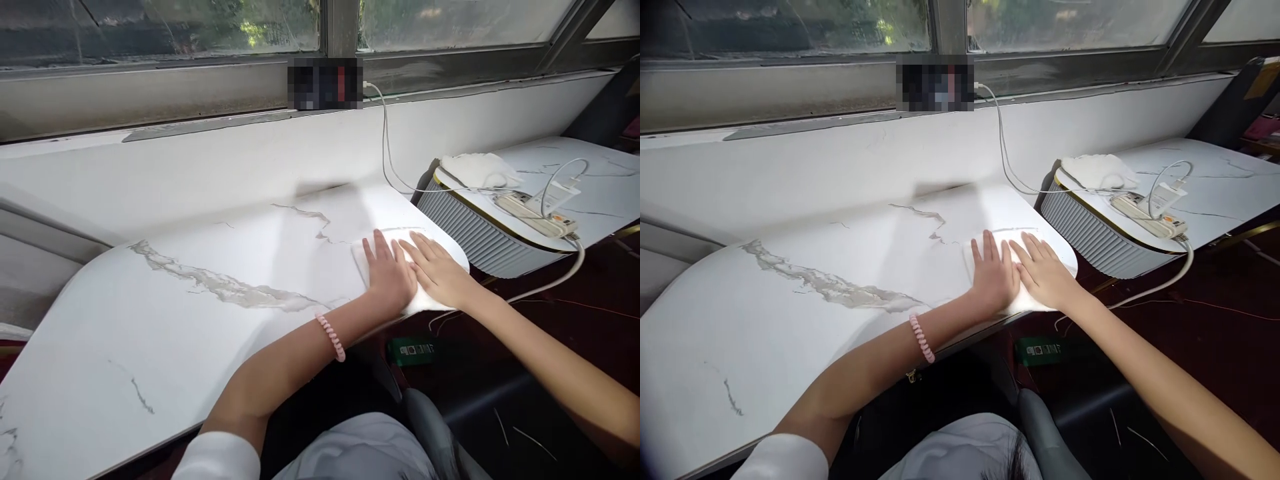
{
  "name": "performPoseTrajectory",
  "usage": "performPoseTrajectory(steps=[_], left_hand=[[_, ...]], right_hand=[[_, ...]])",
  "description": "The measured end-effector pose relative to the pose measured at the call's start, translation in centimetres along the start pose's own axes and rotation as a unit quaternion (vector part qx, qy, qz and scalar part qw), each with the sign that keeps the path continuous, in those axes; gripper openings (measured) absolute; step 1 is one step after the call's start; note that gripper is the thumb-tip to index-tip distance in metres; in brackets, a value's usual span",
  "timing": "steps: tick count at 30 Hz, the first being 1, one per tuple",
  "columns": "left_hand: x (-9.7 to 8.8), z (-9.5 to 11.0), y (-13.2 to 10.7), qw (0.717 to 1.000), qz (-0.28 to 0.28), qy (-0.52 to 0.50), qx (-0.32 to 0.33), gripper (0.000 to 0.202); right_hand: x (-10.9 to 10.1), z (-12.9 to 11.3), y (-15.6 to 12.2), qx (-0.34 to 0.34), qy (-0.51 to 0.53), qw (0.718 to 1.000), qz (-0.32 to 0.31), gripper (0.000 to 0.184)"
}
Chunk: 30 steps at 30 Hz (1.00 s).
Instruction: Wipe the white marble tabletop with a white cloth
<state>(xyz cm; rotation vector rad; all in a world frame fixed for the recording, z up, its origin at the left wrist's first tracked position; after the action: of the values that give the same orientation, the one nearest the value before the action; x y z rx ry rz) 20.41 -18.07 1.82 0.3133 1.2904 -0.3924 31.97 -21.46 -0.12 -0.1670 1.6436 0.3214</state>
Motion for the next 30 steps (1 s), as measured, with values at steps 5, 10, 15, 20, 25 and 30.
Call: performPoseTrajectory(steps=[5, 10, 15, 20, 25, 30], left_hand=[[0.7, 3.1, -2.2, 0.999, 0.001, -0.031, 0.017, 0.064], [1.3, 4.3, -1.7, 0.999, -0.011, -0.031, 0.009, 0.064], [1.4, 3.9, 0.4, 0.999, 0.003, -0.036, 0.008, 0.065], [1.3, 2.7, 6.1, 0.999, 0.04, -0.025, -0.002, 0.062], [1.0, 0.1, 13.6, 0.998, 0.048, -0.014, -0.028, 0.059], [0.2, -3.0, 19.6, 0.998, 0.03, -0.005, -0.06, 0.059]], right_hand=[[-0.6, 1.1, -4.7, 0.027, 0.001, 1.0, -0.006, 0.067], [-0.7, 2.7, -4.5, 0.071, 0.029, 0.996, -0.034, 0.063], [-0.9, 3.7, -1.1, 0.084, 0.045, 0.995, -0.013, 0.064], [-1.0, 6.4, 4.3, 0.068, 0.037, 0.996, 0.032, 0.059], [-0.8, 9.5, 11.6, 0.064, 0.044, 0.993, 0.084, 0.055], [-0.3, 11.2, 18.5, 0.064, 0.038, 0.993, 0.089, 0.053]])
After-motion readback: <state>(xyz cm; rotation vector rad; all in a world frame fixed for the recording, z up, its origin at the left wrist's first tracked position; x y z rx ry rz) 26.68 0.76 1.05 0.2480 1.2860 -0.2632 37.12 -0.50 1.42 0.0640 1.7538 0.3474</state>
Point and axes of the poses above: each hand's wrist, its own y-axis towards the middle knuckle, its own x-axis out of the palm, z = x × y, the point moved 5 cm from there along y, towards the middle knuckle, and after that the axes turned 15 degrees about -x, right-handed, at the moved point
